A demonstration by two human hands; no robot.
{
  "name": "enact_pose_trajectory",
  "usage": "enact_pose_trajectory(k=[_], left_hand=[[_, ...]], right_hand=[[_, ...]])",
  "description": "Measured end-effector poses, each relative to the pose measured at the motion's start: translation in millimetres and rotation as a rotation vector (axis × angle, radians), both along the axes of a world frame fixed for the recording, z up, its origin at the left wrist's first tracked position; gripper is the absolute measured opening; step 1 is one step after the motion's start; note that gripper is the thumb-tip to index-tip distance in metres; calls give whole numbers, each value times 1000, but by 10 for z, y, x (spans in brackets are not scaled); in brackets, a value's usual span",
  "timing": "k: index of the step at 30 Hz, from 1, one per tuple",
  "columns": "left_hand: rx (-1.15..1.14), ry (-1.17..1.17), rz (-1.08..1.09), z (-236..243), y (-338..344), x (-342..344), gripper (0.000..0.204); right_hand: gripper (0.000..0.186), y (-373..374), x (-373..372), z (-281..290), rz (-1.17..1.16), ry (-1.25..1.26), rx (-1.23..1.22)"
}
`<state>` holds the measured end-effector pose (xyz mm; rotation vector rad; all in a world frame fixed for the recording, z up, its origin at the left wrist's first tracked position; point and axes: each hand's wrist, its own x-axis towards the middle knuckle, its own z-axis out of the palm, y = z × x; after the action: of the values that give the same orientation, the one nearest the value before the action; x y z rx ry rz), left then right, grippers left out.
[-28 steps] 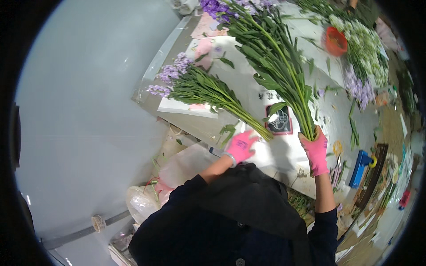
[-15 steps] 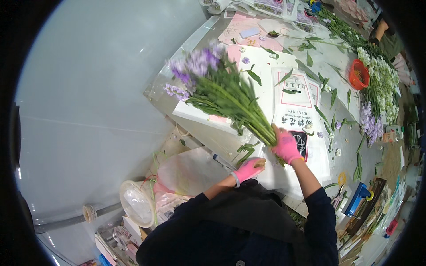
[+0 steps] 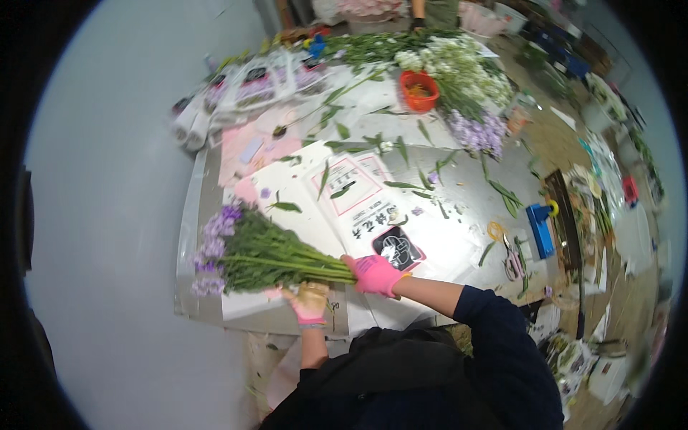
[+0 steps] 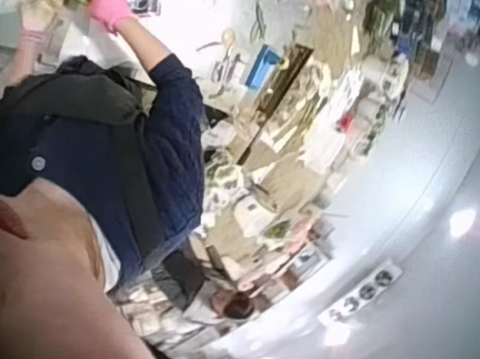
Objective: The person gathers and aligns purple and white flower stems on a table, then ties the bunches with rubber bands. They move the completed bouquets to the floor and continue handling additional stems.
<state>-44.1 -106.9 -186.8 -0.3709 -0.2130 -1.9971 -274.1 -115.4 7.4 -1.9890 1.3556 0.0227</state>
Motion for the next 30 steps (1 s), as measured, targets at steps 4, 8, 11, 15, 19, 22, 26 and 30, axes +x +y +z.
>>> enact_pose_trajectory(k=[4, 8, 11, 15, 19, 22, 26, 30], left_hand=[[383, -468, 399, 810, -214, -347, 85], [256, -561, 424, 1293, -149, -540, 81], [76, -400, 265, 1557, -125, -631, 81], [-15, -442, 282, 1891, -122, -849, 79], [52, -296, 294, 2190, -156, -1090, 63], [-125, -244, 193, 2430, -200, -1176, 59], [-247, -343, 245, 2613, -161, -1370, 60], [-313, -601, 267, 2852, -70, -1537, 71]], right_hand=[[67, 254, -68, 135, -16, -29, -271], [56, 453, -111, 405, -45, 51, -445], [48, 585, -203, 625, -69, 107, -574], [49, 735, -336, 636, -202, 46, -711], [52, 779, -430, 717, -285, -154, -765], [66, 888, -497, 899, -297, -270, -704], [76, 1015, -655, 1072, -563, -801, 176], [79, 974, -772, 854, -437, -883, -19]])
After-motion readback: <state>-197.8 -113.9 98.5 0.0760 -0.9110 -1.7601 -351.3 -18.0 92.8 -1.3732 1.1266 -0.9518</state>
